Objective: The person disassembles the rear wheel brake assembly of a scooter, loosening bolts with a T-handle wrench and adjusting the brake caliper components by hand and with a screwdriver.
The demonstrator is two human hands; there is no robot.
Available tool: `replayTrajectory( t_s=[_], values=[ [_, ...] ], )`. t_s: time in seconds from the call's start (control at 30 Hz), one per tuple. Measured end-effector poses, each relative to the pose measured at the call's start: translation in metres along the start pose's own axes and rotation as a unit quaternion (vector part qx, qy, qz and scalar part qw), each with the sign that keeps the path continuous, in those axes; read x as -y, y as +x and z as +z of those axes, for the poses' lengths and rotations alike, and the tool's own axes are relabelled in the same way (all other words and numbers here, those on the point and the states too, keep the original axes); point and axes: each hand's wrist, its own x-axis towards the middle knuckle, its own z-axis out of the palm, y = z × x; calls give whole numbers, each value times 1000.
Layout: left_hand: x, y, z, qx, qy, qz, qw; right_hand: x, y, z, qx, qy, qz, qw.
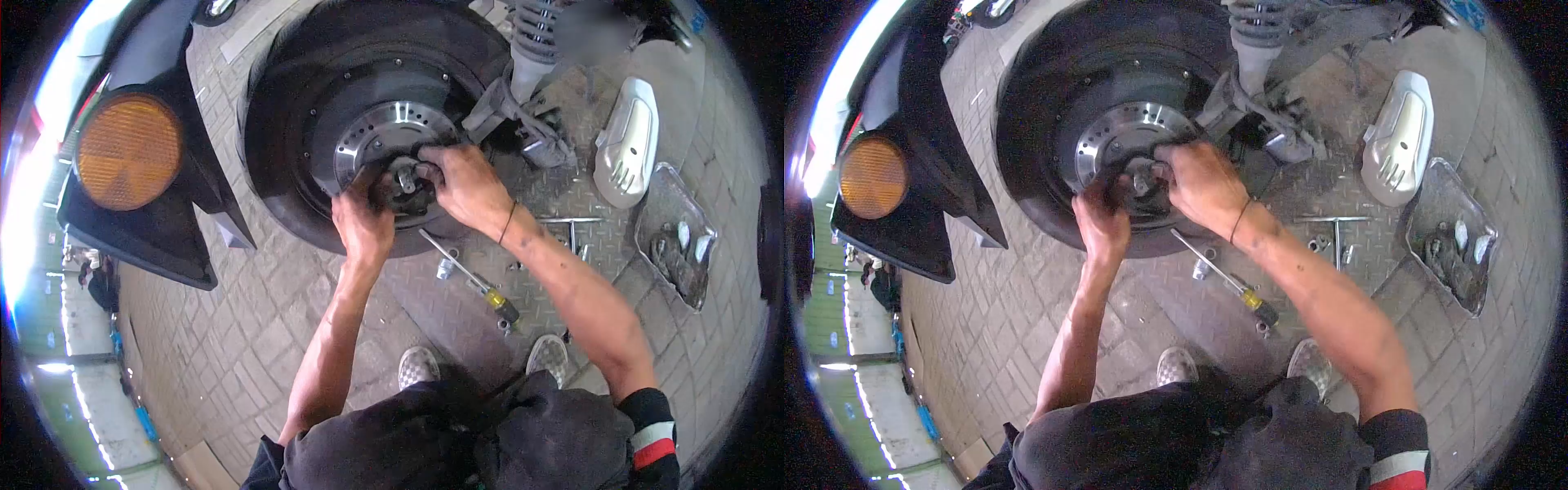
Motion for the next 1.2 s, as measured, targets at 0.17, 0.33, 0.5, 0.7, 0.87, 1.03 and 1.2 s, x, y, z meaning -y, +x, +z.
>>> replayTrajectory(
  t_s=[0.17,0.33,0.5,0.7,0.87,1.03,1.2],
  values=[
    [26,-18,-17,17,-21,-32,999,6,-49,13,-146,63,-1,987],
    [51,-40,-49,-29,-98,-69,992,-16,-139,-12,-154,11,109,982],
    [2,-18,-60,-1,-50,20,999,-104,-276,-25,-126,-245,279,920],
    [-6,2,-28,134,25,95,986,-89,-324,-8,-38,-232,441,866],
    [-25,5,-28,164,-28,78,983,-136,-353,17,-65,-258,424,866],
    [-23,4,-22,113,-101,37,988,-135,-346,1,-82,-272,386,878],
    [-18,1,-9,73,-136,3,988,-98,-332,3,34,-266,452,851]
  ],
)
